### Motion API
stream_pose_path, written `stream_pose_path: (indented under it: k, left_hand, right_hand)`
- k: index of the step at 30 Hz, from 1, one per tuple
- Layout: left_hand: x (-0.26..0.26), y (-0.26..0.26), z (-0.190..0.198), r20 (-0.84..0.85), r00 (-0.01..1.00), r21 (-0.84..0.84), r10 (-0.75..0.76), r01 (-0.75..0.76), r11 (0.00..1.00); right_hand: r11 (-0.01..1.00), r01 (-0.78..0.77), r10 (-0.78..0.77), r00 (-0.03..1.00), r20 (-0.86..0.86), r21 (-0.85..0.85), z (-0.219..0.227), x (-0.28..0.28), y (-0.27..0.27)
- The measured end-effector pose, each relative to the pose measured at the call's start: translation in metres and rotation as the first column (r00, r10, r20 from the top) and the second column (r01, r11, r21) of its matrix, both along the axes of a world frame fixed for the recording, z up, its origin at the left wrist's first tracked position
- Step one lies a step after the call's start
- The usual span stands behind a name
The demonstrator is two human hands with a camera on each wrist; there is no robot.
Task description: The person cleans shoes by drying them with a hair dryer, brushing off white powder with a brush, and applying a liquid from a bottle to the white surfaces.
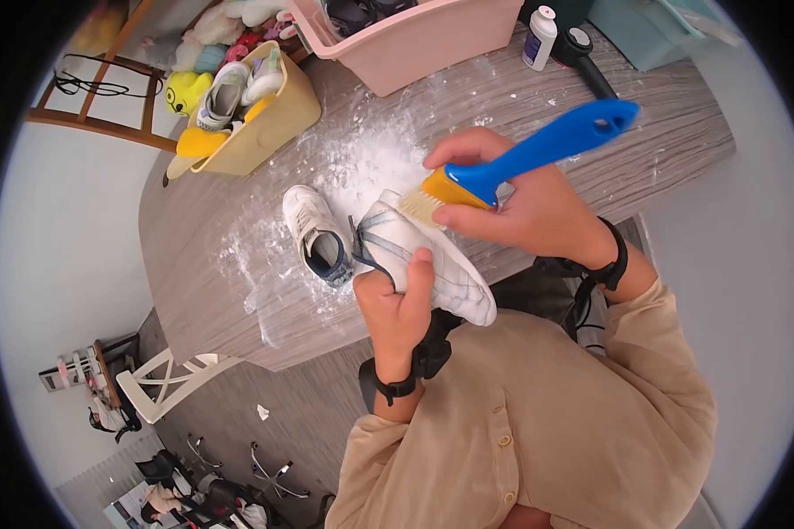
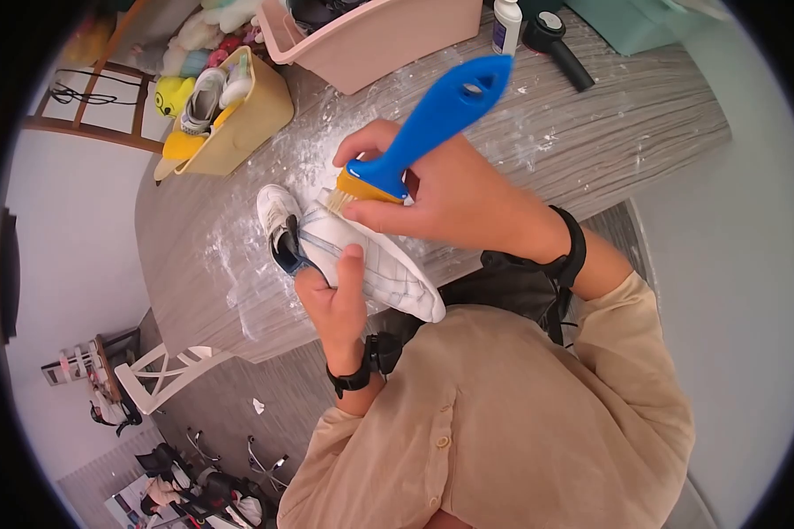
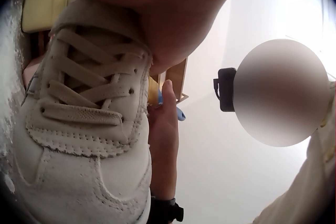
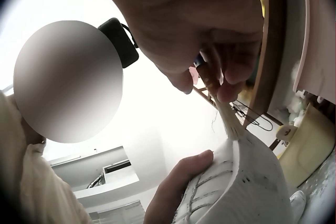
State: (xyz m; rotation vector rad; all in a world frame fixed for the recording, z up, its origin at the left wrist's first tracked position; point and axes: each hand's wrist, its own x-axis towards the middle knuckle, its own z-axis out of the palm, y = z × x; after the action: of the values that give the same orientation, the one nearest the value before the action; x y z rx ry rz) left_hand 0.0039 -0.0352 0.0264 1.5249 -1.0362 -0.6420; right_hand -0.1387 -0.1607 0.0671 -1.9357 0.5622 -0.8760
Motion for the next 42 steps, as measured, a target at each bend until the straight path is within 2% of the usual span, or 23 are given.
stream_pose_path:
  k: [1, 5, 8, 11, 14, 17, 20, 26, 29, 32, 38, 42]
  left_hand:
    - [-0.001, 0.000, -0.001, -0.007, 1.000, -0.006, 0.004, -0.004, 1.000]
    - [0.000, 0.000, -0.001, -0.014, 1.000, -0.026, -0.006, 0.005, 1.000]
    - [0.001, 0.001, 0.001, -0.017, 1.000, 0.013, -0.010, 0.010, 1.000]
    - [0.000, 0.000, 0.004, -0.008, 1.000, 0.035, -0.030, 0.030, 0.999]
    - [0.000, -0.001, 0.000, 0.009, 0.999, 0.022, -0.046, 0.046, 0.999]
    - [0.001, 0.000, -0.001, 0.028, 0.998, 0.016, -0.051, 0.051, 0.999]
    - [0.001, 0.000, 0.000, 0.038, 0.999, -0.010, -0.039, 0.039, 0.999]
    - [0.001, -0.001, 0.002, 0.017, 1.000, -0.021, 0.005, -0.004, 1.000]
    - [0.003, 0.000, 0.000, 0.047, 0.999, -0.011, -0.002, 0.003, 1.000]
    - [0.002, 0.000, 0.000, 0.090, 0.995, 0.003, -0.031, 0.031, 1.000]
    - [0.003, -0.001, -0.004, 0.075, 0.997, -0.062, 0.031, -0.027, 0.998]
    - [0.001, 0.000, -0.001, 0.085, 0.996, -0.022, 0.007, -0.005, 1.000]
  right_hand:
    - [0.997, 0.024, -0.023, 1.000, 0.006, -0.072, -0.005, 0.002, 0.002]
    - [0.989, -0.056, 0.050, 0.998, -0.043, -0.136, -0.011, -0.002, 0.003]
    - [0.993, -0.077, 0.090, 0.985, -0.144, 0.095, -0.005, -0.008, 0.003]
    - [0.978, -0.036, 0.018, 0.996, 0.093, 0.204, -0.011, 0.003, 0.003]
    - [0.884, -0.042, 0.032, 0.999, 0.029, 0.465, -0.003, 0.006, -0.003]
    - [0.827, 0.010, -0.037, 0.999, 0.037, 0.562, -0.009, 0.013, -0.005]
    - [0.825, 0.025, -0.062, 0.997, 0.046, 0.564, -0.012, 0.016, -0.004]
    - [0.839, 0.024, -0.004, 0.999, -0.037, 0.544, -0.013, 0.010, 0.008]
    - [0.818, 0.059, -0.039, 0.998, -0.047, 0.573, -0.009, 0.010, 0.011]
    - [0.846, 0.108, -0.100, 0.994, -0.044, 0.522, -0.006, 0.013, 0.010]
    - [0.934, -0.015, 0.022, 1.000, -0.015, 0.358, -0.030, 0.005, 0.015]
    - [0.922, 0.016, -0.033, 0.999, 0.038, 0.386, -0.014, 0.007, 0.012]
